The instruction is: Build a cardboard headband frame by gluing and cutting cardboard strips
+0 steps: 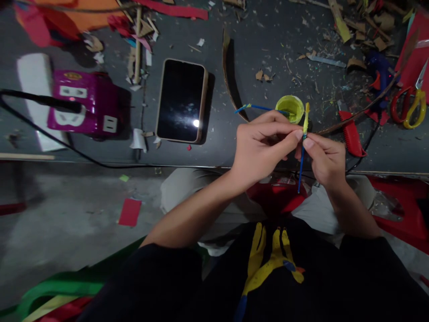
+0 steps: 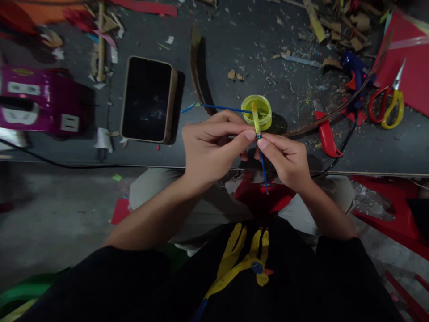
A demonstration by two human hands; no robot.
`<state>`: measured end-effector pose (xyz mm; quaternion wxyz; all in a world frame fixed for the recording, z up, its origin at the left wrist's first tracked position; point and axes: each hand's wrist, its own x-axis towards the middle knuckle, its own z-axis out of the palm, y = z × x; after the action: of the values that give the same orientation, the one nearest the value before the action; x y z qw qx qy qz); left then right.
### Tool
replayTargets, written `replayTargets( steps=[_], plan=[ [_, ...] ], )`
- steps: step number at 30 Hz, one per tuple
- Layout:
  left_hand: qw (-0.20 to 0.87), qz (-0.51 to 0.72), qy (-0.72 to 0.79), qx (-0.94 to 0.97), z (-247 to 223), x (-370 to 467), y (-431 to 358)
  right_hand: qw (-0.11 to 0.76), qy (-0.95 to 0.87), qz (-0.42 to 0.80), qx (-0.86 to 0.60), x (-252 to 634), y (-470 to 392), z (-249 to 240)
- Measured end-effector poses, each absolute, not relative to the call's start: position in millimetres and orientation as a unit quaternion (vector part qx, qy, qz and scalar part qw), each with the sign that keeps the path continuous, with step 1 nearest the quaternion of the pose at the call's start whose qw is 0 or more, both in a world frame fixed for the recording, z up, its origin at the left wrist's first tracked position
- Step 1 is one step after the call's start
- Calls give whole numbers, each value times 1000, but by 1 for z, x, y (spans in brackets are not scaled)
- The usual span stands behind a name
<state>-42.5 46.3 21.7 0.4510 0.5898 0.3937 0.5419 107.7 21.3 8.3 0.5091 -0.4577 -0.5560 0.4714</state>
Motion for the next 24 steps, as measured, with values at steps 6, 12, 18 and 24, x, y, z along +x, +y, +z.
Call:
replayTargets(
  steps=[6, 12, 18, 24],
  plan=[
    [435, 548, 384, 602, 25, -44, 48, 512, -578, 433, -466, 107, 21, 11],
    [406, 545, 400, 615, 25, -45, 48, 514, -633, 381, -435, 106, 24, 18],
    [411, 544, 410, 606, 23, -43, 47, 510, -580, 460, -438, 106, 23, 11],
    [457, 562, 390, 569, 24, -39, 46, 517, -519, 514, -447, 106, 23, 3]
  ],
)
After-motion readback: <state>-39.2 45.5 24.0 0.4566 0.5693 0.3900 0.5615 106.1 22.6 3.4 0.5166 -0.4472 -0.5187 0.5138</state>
